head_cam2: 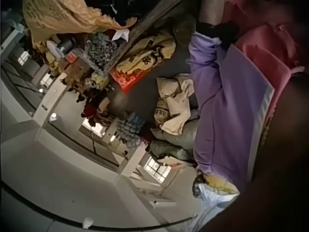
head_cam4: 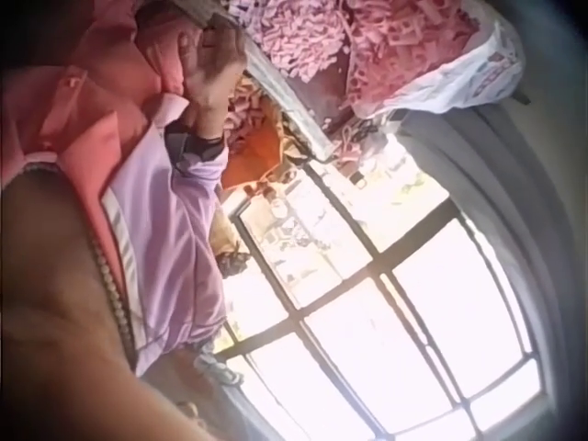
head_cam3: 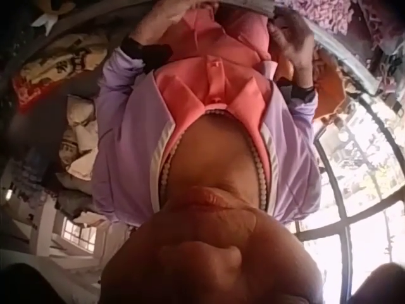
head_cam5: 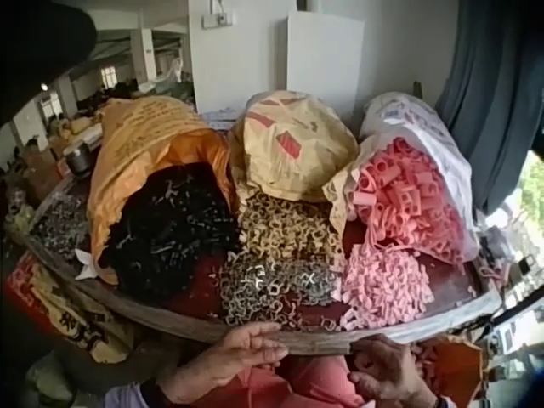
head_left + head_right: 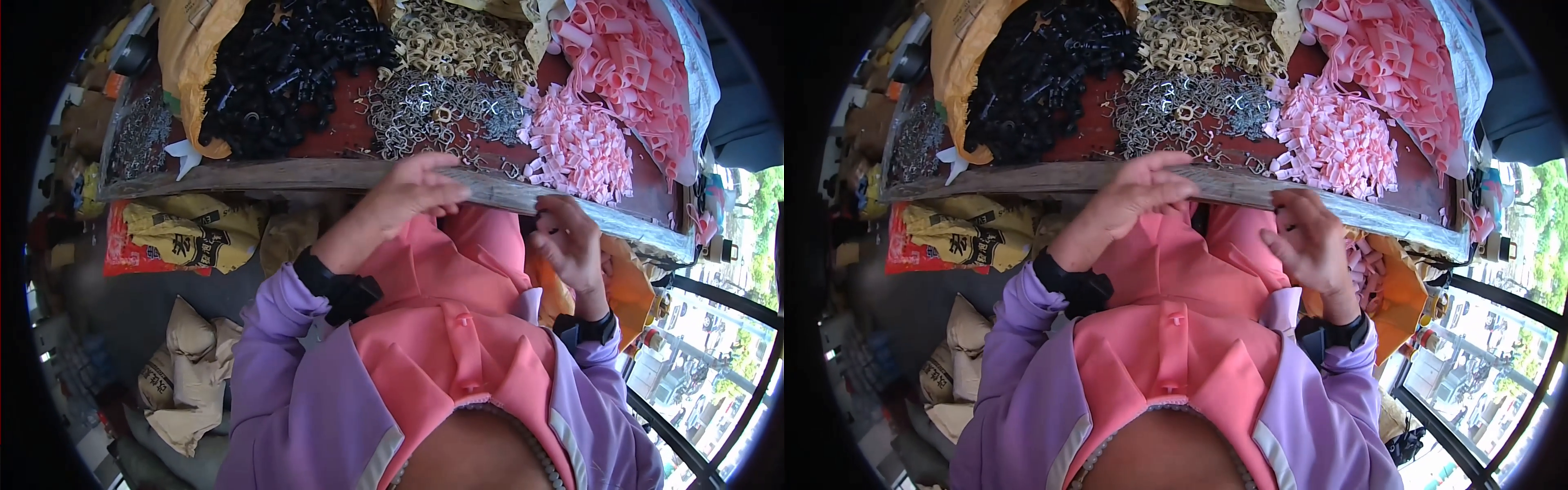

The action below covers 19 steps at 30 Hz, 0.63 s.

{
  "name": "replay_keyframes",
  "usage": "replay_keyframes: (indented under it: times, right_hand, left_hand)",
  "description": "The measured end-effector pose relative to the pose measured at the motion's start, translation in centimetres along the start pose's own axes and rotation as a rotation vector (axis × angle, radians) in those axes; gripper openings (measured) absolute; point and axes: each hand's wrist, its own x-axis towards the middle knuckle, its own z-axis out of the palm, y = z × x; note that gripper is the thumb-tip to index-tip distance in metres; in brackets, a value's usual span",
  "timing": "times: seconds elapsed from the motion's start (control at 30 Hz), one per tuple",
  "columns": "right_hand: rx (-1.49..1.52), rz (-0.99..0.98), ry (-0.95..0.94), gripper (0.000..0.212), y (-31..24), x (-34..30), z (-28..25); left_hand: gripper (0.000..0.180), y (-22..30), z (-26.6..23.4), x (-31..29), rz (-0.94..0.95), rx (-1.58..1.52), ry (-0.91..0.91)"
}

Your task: The person assembles components by hand, picking up a black plastic part and a metal clip, fitting the clip onto the part, and then sliding a pink plastic sleeve over the assembly. This process is repeated multiple times throughout the video.

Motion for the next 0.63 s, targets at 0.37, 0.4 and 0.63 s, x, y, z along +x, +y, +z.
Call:
replay_keyframes:
  times: [0.37,0.4,0.63]
  right_hand:
    - [-0.728,0.754,0.422,0.027,15.8,-14.0,-7.3]
    - [-0.839,0.804,0.379,0.027,16.6,-14.5,-7.4]
    - [-0.569,0.483,0.422,0.042,11.0,-6.6,-5.5]
  left_hand:
    - [0.033,1.9,-13.3,-0.3,0.413,1.283,0.983]
    - [0.032,1.8,-13.7,-0.2,0.406,1.388,0.982]
    - [0.028,2.0,-13.0,1.2,0.301,1.644,0.819]
